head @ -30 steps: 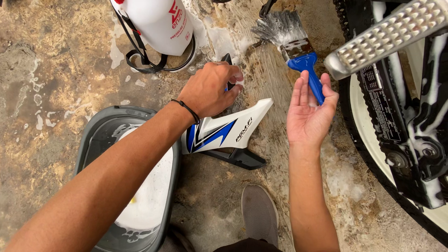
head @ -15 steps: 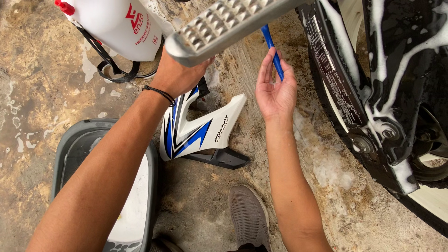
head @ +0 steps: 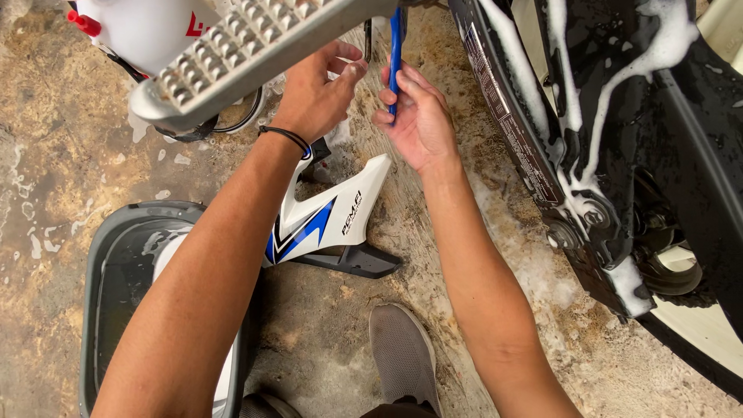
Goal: The person scrubs a motorcycle's rear chain and swingarm area using a blue brush and a yellow sponge with soapy water from a bucket. They also clean detached white plastic fairing parts. The person then assembles a pressure sprayer, connects the nozzle, and tests the spray function.
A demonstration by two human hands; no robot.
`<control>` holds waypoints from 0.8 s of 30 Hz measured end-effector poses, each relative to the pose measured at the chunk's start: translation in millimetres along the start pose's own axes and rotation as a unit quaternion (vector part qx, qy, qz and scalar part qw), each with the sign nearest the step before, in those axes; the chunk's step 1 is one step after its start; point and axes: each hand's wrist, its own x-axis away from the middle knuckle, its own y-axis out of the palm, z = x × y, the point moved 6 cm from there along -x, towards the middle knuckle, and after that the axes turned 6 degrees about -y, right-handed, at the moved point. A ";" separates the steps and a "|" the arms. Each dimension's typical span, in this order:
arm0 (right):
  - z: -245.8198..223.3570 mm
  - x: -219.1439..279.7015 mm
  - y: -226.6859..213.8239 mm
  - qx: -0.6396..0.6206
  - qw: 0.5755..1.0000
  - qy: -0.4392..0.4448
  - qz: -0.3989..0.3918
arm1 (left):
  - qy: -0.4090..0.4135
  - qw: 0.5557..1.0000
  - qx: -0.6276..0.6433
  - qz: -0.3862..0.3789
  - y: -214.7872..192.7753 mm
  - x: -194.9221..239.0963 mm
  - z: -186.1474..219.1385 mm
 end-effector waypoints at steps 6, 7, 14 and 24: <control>-28.2 -31.8 14.8 0.302 0.946 -0.119 -0.016 | 0.145 0.984 -0.089 0.058 1.2 -8.9 24.2; -30.8 -41.9 16.6 0.324 0.938 -0.125 -0.002 | 0.143 0.983 -0.098 0.061 1.8 -14.0 24.5; -24.2 -107.2 3.4 0.525 0.828 -0.190 0.043 | 0.102 0.986 -0.116 0.068 -4.7 -27.1 12.6; -22.6 -115.8 -3.5 0.696 0.704 -0.110 0.093 | 0.037 0.998 -0.041 0.033 -21.8 -13.1 22.5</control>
